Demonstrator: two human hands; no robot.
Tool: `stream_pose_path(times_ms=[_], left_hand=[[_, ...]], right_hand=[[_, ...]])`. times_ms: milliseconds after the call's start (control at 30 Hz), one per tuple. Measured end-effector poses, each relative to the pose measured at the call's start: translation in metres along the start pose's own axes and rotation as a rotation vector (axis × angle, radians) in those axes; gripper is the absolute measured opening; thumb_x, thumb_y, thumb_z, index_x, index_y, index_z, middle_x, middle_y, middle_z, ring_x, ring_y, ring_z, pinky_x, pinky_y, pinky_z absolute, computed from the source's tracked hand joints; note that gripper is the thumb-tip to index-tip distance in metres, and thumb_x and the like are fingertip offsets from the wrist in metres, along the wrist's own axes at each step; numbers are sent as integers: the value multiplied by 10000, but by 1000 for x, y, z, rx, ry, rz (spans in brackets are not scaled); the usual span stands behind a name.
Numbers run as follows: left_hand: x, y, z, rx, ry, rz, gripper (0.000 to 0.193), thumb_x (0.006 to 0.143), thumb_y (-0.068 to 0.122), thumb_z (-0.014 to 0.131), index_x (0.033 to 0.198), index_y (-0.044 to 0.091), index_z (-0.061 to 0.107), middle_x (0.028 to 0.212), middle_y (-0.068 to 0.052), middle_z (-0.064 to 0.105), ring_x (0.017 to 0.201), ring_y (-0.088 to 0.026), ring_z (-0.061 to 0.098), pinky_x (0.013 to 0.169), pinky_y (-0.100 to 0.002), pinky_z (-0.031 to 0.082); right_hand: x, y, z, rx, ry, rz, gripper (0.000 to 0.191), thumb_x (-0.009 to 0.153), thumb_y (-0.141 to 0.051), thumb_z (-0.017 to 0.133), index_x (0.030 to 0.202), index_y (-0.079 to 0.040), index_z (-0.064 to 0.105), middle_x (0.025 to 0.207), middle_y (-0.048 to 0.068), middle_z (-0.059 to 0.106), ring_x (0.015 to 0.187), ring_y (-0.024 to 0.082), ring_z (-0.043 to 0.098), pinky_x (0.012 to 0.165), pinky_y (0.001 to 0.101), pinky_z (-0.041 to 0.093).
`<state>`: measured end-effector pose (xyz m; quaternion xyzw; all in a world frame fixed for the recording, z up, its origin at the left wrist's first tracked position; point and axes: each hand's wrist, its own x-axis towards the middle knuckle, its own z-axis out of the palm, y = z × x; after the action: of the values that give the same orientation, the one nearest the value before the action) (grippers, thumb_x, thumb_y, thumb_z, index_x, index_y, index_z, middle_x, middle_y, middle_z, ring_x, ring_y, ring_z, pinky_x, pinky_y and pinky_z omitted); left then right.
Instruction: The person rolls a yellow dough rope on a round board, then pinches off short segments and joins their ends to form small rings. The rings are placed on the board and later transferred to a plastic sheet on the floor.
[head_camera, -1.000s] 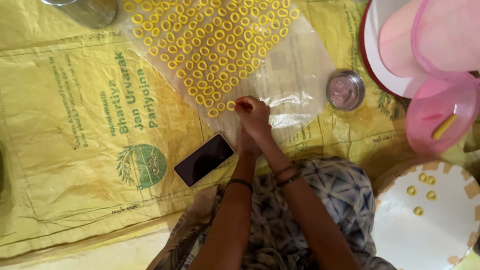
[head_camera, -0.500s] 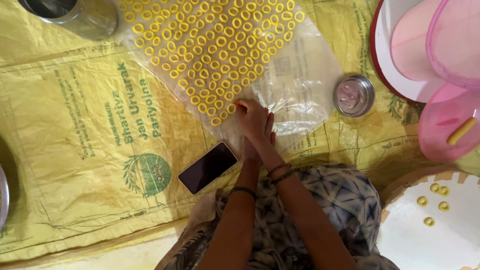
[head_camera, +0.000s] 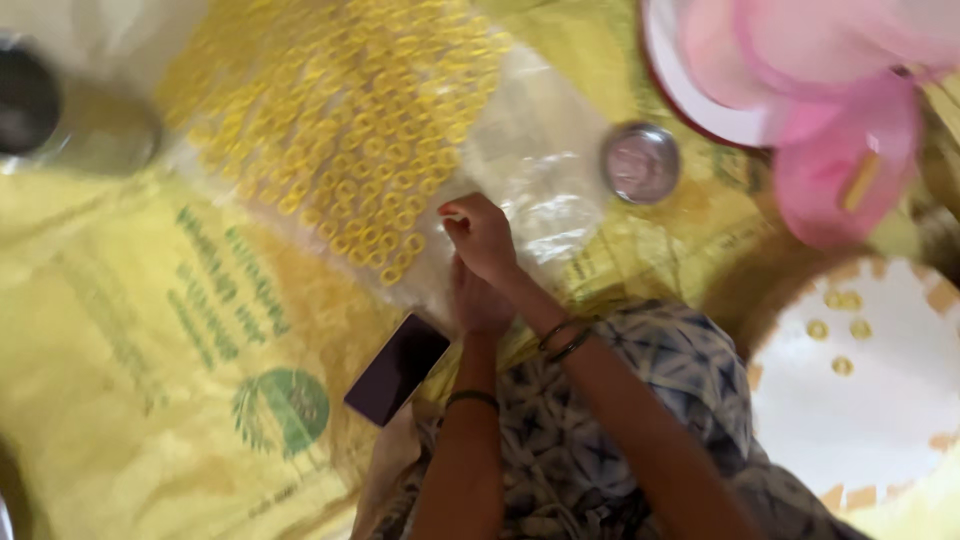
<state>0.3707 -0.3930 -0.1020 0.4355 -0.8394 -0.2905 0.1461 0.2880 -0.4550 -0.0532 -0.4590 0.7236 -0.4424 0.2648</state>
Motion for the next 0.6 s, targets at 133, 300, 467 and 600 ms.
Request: stream_pose_path(times_ms=[133, 300, 467, 600], left_hand=[[-5, -11, -1, 62, 143, 120, 574, 1047, 269, 429, 1573, 41, 417, 1641, -192, 397, 1549, -323, 327, 1266, -513, 225], [-6, -19, -3, 121, 233, 236, 535, 1086, 279, 436, 1554, 22, 472, 1631, -201, 436, 1538, -355, 380, 1264, -540, 260], [-12, -21, -17, 192, 138, 222, 538, 1085, 282, 458, 1547, 7, 483, 1620, -231, 455, 1520, -387, 406, 1237, -564, 290], [-12, -22, -21, 230, 128, 233, 533, 1101, 283, 454, 1556, 7, 482, 1627, -237, 448, 1525, -394, 400, 1245, -567, 284]], right_hand=[[31, -4, -91, -316, -241, -258, 175, 836, -120, 778, 1003, -92, 734, 982, 103, 702, 934, 334, 702, 790, 456, 565], [16, -13, -250, -788, -469, 2, 222, 841, -228, 740, 1036, -123, 733, 999, 140, 681, 939, 380, 672, 779, 522, 529], [-69, 9, -388, -1076, -359, 344, 173, 847, -244, 732, 991, -148, 739, 1011, 136, 678, 913, 366, 684, 725, 527, 551], [-162, 41, -433, -1229, -394, 525, 183, 890, -161, 688, 1070, -162, 724, 1071, 123, 684, 982, 314, 699, 768, 464, 583]])
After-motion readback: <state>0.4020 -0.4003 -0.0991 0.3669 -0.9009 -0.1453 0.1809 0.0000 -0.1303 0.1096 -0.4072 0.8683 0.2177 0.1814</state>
